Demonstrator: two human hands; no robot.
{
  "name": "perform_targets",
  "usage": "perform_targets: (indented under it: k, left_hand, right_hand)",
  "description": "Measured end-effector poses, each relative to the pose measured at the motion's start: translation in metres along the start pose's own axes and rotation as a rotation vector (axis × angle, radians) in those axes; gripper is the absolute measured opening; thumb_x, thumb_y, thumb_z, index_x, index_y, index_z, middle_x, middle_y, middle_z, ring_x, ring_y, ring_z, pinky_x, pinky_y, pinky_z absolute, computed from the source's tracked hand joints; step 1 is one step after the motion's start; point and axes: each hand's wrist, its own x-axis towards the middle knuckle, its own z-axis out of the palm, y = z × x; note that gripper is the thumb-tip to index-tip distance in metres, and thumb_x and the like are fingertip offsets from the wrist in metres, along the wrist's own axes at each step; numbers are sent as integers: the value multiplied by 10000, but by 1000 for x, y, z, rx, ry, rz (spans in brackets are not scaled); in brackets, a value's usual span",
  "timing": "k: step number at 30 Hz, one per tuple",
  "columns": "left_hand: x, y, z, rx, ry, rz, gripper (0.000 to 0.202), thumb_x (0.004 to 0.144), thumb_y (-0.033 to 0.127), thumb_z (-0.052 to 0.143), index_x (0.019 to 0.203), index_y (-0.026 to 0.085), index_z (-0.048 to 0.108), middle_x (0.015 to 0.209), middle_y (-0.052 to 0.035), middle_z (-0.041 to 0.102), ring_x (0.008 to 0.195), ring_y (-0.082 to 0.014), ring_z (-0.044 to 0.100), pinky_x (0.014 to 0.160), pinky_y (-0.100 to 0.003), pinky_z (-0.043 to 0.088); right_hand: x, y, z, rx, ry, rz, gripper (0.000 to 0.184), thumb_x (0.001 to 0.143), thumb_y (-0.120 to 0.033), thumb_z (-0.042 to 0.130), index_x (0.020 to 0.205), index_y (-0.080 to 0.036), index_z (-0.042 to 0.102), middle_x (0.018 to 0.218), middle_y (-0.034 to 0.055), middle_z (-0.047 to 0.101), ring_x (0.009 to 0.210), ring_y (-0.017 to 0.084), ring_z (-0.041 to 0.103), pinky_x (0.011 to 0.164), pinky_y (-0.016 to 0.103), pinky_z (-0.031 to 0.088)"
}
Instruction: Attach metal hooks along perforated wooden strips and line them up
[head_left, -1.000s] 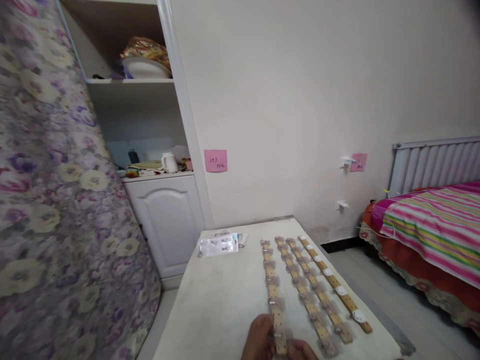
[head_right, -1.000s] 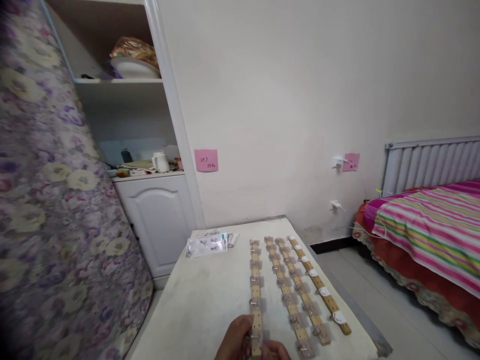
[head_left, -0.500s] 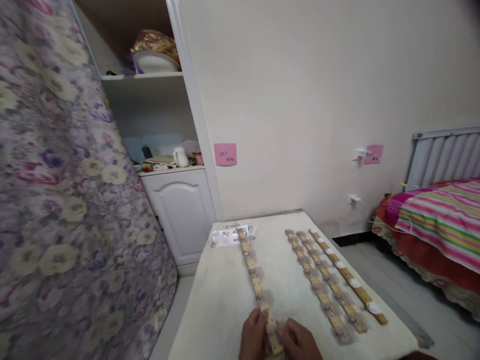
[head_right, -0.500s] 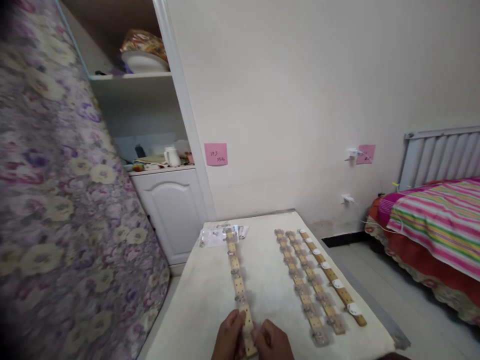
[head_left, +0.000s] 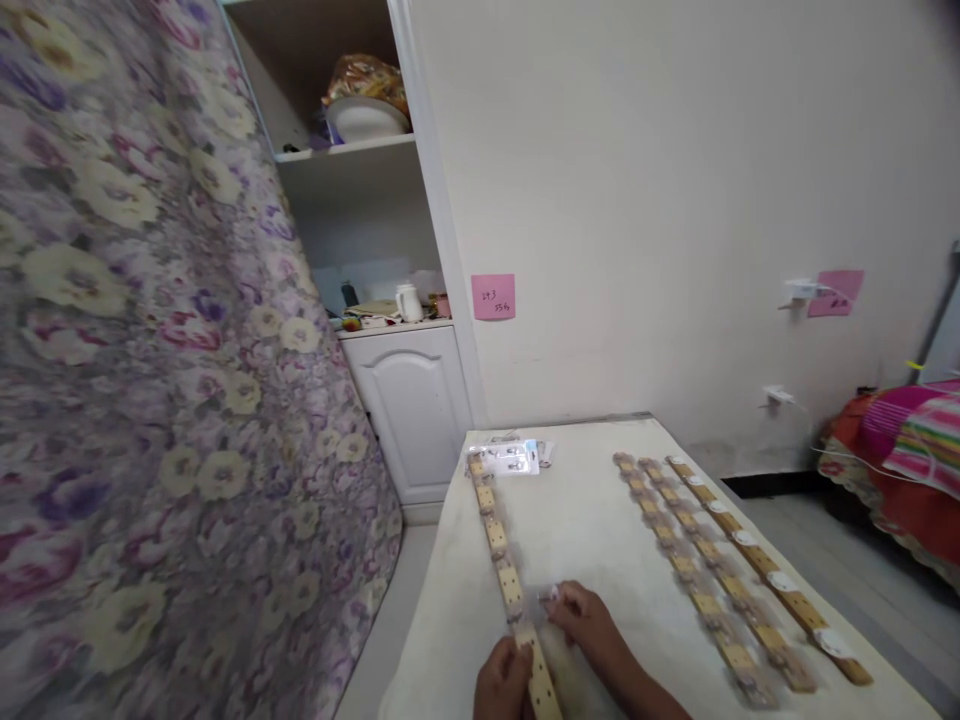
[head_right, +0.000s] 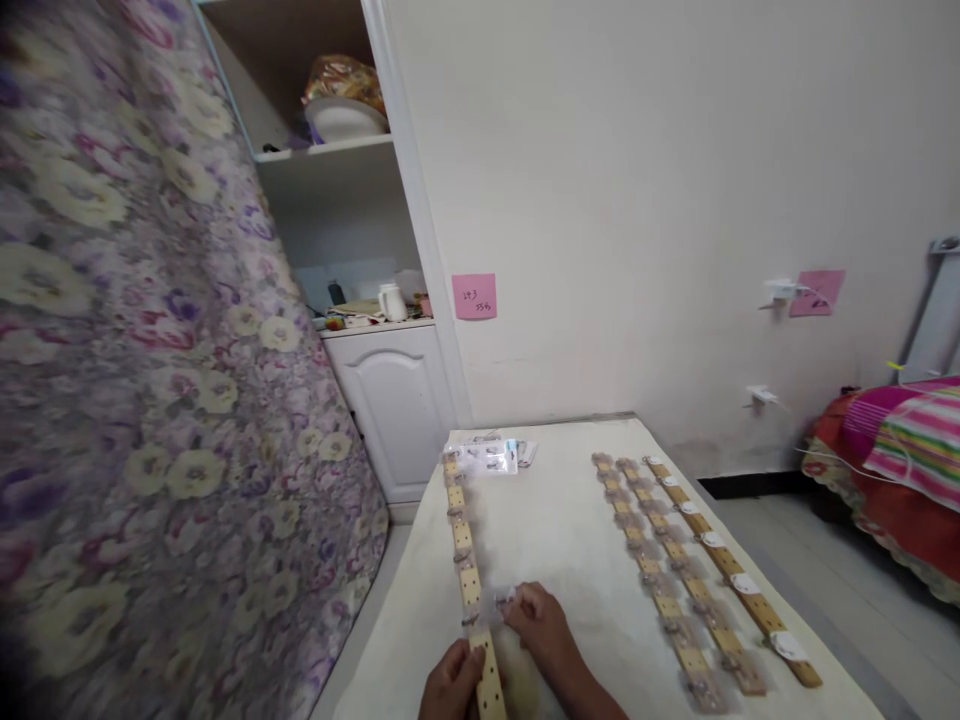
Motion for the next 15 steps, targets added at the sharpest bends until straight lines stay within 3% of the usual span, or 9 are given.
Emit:
perform_targets:
  k: [2, 5, 8, 11, 15]
  left_hand:
    - [2, -4, -4, 40, 20, -10, 512, 522, 697, 626, 581, 200, 514, 526, 40, 512, 572, -150, 508, 553, -258, 418]
    - [6, -6, -11, 152, 79, -17, 490, 538, 680, 621, 560, 203, 509, 524, 39, 502, 583, -153, 489, 564, -262, 407]
    - [5, 0, -18, 279, 149, 8, 456, 577, 642, 614, 534, 206, 487, 509, 48, 472, 592, -151, 475, 574, -254, 393]
    - [2, 8, -27, 265, 156, -8, 450, 604, 640, 594, 558, 207, 484, 516, 53, 469, 593, -148, 474, 568, -247, 394]
    - [-2, 11, -43, 216, 138, -12, 465, 604, 663, 587, 567, 214, 471, 510, 60, 452, 575, -140, 462, 546, -239, 390]
  right_hand:
    - [7, 7, 12, 25, -11, 51, 280, 675, -374, 564, 539, -219, 375, 494, -81, 362, 471, 89, 347, 471, 216, 283]
    - [4, 10, 31, -44, 110, 23, 245, 643, -272, 556, 521, -219, 351, 490, -84, 338, 506, 91, 337, 497, 218, 269]
    - [-2, -3, 42, -146, 193, -53, 195, 631, -205, 523, 526, -217, 359, 508, -75, 359, 530, 98, 350, 513, 225, 273]
    - [6, -16, 46, -194, 193, -96, 181, 638, -206, 522, 536, -218, 373, 509, -74, 381, 522, 98, 369, 508, 224, 280]
    - [39, -11, 48, -123, 150, 53, 161, 627, -223, 529, 562, -229, 382, 478, -88, 403, 480, 97, 420, 483, 209, 329]
